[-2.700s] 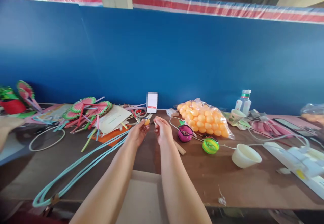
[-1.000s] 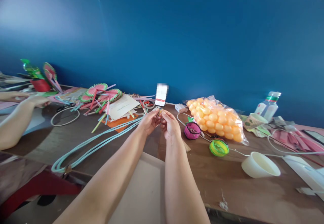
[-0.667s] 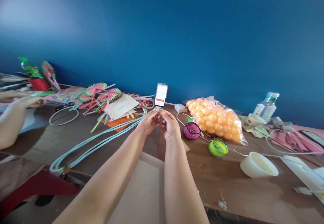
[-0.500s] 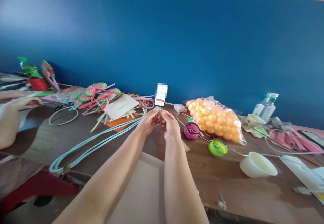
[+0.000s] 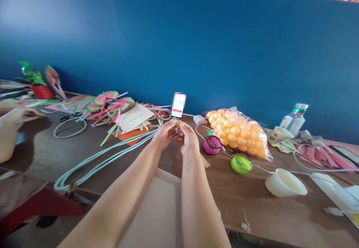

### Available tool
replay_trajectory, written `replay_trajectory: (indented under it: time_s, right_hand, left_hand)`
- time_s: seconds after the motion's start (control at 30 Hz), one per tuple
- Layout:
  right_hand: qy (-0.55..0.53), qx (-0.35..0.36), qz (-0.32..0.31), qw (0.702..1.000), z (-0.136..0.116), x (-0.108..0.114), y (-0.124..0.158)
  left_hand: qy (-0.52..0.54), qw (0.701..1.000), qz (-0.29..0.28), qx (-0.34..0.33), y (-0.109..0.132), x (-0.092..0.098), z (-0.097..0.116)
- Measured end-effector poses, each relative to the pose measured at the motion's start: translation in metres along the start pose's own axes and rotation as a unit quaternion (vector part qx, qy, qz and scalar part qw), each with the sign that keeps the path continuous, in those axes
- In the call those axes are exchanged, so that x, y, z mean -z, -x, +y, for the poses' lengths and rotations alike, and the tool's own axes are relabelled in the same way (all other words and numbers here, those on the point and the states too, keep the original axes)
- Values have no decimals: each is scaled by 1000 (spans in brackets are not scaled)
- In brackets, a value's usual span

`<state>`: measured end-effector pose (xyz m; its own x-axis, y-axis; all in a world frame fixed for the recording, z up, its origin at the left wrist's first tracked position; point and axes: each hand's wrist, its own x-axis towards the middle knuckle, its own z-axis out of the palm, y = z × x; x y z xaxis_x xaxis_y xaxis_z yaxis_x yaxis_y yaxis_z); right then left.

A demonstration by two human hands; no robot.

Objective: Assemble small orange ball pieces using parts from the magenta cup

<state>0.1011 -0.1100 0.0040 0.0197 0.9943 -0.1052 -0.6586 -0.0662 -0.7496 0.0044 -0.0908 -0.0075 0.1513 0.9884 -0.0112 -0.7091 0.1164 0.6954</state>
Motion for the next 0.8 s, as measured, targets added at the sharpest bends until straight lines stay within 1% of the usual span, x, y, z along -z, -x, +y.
replay_trajectory:
  time_s: [0.33, 0.8]
  right_hand:
    - [19, 16, -2, 1000, 1, -3, 1]
    - [-5, 15, 8, 1000, 1, -3, 2]
  left_hand:
    - [7, 1000, -1, -3, -1, 1, -1]
    - [17, 1000, -4, -1, -2, 2, -2]
